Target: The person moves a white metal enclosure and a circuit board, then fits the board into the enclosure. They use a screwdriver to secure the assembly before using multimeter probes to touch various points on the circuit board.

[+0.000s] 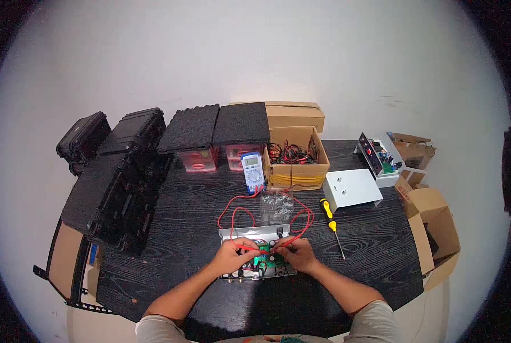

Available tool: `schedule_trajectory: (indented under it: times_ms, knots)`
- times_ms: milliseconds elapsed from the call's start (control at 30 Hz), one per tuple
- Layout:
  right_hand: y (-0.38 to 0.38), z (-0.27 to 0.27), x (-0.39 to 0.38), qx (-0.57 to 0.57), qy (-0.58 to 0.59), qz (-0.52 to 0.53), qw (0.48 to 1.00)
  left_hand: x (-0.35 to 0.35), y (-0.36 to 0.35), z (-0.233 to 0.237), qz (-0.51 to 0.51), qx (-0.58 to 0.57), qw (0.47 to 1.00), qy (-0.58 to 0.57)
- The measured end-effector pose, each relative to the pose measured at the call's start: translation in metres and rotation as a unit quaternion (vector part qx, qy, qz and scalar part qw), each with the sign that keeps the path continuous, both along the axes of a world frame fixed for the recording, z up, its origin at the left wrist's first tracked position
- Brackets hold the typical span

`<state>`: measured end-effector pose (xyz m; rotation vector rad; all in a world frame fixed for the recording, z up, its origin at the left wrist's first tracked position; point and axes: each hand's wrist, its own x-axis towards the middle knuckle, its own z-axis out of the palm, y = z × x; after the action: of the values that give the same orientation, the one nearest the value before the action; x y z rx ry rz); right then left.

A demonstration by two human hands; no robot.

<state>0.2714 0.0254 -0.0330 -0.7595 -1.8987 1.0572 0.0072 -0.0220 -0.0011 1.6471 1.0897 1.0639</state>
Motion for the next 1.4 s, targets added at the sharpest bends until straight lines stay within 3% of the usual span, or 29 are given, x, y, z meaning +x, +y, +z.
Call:
schedule_trajectory:
  times_ms: [167, 267, 367, 567, 933, 1033, 1167, 1267, 1300, 1367, 1400]
  knots:
    - [-0.002, 0.004, -0.002, -0.006, -0.008, -0.007, 1.0, 0.003, -0.001, 0.005, 0.001, -0.008, 1.0, -0.005]
    - [-0.004, 0.013, -0.001, -0.003, -0.003, -0.007, 1.0, 0.001, -0.001, 0.022, -0.017, -0.066, 0.994, 0.086]
    - [-0.004, 0.013, -0.002, -0.014, 0.0, -0.012, 1.0, 0.004, 0.002, 0.013, -0.021, -0.027, 0.999, 0.021]
    - [-0.002, 0.005, -0.001, -0.008, 0.005, -0.025, 1.0, 0.023, -0.018, 0.033, -0.002, -0.101, 0.991, -0.09]
    - [-0.007, 0.015, -0.003, -0.034, -0.001, -0.039, 0.999, 0.024, -0.016, 0.025, 0.02, -0.037, 0.998, -0.036]
    - [-0.004, 0.013, -0.003, 0.024, -0.002, -0.04, 0.999, 0.024, -0.015, 0.025, 0.024, -0.037, 0.999, -0.026]
    - [-0.005, 0.011, -0.002, -0.094, 0.068, -0.022, 0.993, 0.026, -0.019, 0.039, 0.037, -0.026, 0.999, -0.028]
    - [0.003, 0.007, -0.001, -0.212, 0.161, -0.04, 0.963, 0.01, -0.006, 0.052, 0.086, 0.112, 0.989, 0.032]
    - [0.004, 0.008, -0.002, -0.223, 0.182, -0.042, 0.957, 0.005, -0.002, 0.06, 0.098, 0.052, 0.992, -0.051]
    - [0.005, 0.009, -0.002, -0.249, 0.211, -0.037, 0.944, -0.009, 0.032, 0.062, 0.101, 0.122, 0.982, -0.1]
    - [0.005, 0.01, -0.003, -0.263, 0.219, -0.031, 0.939, -0.013, 0.045, 0.071, 0.112, 0.083, 0.987, -0.079]
